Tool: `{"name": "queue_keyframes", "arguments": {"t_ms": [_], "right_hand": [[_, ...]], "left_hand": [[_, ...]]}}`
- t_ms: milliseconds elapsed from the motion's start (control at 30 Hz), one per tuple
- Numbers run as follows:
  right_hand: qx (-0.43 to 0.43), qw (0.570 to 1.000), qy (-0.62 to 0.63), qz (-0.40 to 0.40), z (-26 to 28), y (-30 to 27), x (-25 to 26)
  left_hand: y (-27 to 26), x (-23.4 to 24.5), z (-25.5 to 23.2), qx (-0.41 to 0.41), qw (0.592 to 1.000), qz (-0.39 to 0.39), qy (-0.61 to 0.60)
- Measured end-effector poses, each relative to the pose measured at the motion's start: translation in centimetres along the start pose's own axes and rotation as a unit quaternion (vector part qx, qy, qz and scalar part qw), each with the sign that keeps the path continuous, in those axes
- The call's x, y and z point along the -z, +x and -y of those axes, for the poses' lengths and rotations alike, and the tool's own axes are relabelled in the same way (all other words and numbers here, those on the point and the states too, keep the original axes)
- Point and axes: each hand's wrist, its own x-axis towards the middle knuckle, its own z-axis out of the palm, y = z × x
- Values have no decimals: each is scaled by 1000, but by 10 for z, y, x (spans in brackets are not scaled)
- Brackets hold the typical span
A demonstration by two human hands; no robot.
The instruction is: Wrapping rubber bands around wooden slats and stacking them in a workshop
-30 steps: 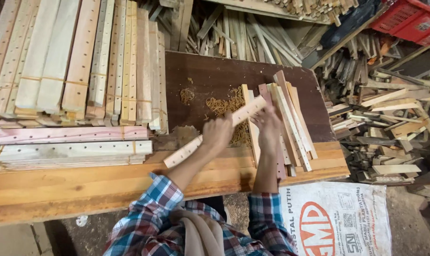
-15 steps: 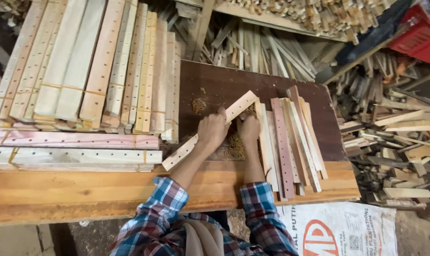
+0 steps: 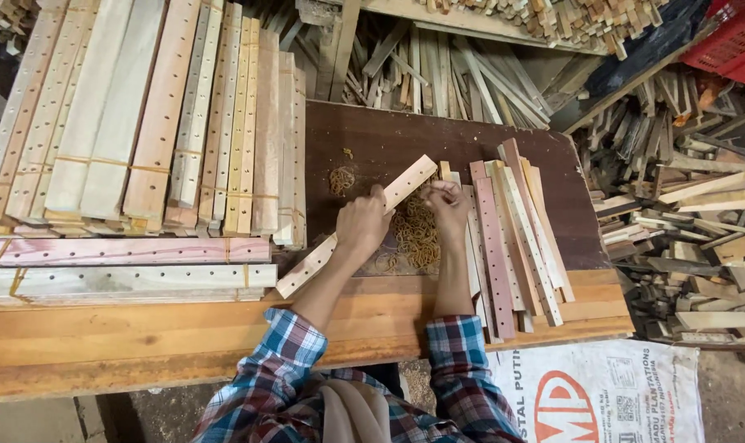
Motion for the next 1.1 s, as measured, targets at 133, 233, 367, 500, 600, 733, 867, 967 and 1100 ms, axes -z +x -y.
{"name": "queue_keyframes", "arguments": {"t_ms": [133, 233, 367, 500, 600, 733, 867, 967, 1100], "right_hand": [[-158, 957, 236, 55, 1, 5, 12], [-162, 953, 243, 82, 11, 2, 16], [-65, 977, 194, 57, -19, 30, 28], [-2, 991, 65, 119, 24, 26, 24], [-38, 972, 4, 231, 39, 10, 24], [-134, 943, 91, 291, 50, -53, 46], [-105, 624, 767, 102, -9, -79, 68], [-182, 856, 483, -37, 35, -79, 70], [-150, 961, 232, -13, 83, -79, 105]], "left_hand": [[-5, 6, -6, 3, 1000, -2, 10], [-8, 11, -10, 1, 1000, 2, 16], [4, -12, 4, -3, 1000, 7, 24], [-19, 12, -24, -27, 999, 15, 10], [-19, 8, -24, -21, 999, 39, 20], [-30, 31, -33, -13, 999, 21, -26], [-43, 14, -47, -73, 996, 43, -17], [-61, -4, -56, -112, 991, 57, -39], [-55, -58, -51, -206, 976, 64, 33]]}}
